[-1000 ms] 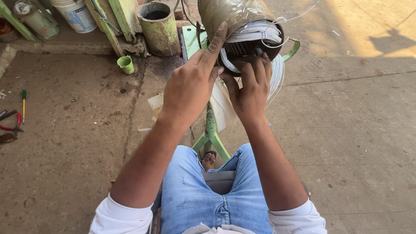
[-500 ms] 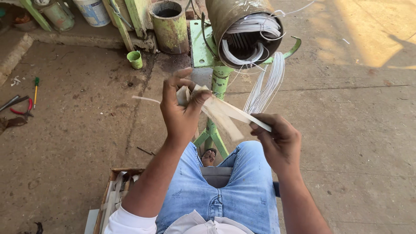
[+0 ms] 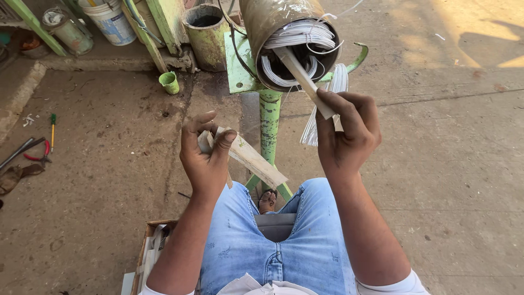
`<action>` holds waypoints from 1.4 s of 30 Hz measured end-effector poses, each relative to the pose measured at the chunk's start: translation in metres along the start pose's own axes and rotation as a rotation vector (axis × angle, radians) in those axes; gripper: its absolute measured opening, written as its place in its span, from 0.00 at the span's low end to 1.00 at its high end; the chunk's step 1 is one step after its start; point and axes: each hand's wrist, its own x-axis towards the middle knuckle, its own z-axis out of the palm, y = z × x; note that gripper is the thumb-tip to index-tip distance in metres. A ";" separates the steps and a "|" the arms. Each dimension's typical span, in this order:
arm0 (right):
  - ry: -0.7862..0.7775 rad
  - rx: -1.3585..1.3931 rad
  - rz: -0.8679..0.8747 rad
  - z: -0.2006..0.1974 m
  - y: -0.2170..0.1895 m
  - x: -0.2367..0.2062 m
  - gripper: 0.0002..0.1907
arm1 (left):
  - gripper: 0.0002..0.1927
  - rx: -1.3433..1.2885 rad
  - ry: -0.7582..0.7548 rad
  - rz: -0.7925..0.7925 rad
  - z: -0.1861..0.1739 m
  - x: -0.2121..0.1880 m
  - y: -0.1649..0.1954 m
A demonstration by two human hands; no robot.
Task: The person sits at a green metal stand and repeatedly inserts white plastic strips and thin metal rods into a metal canister containing coiled white wire. They then pull the wire through the canister and arrange it into a bundle, repeating the process with additional strips and rods.
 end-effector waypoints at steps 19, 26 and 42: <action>-0.302 0.058 0.032 0.061 0.001 0.044 0.15 | 0.23 0.059 -0.027 -0.031 -0.006 -0.023 0.007; -0.699 0.536 0.289 0.042 0.005 0.076 0.17 | 0.22 0.040 -0.072 -0.038 -0.009 -0.022 0.012; -0.913 0.270 0.155 -0.039 -0.033 -0.009 0.23 | 0.21 -0.400 0.075 -0.168 0.004 -0.013 0.012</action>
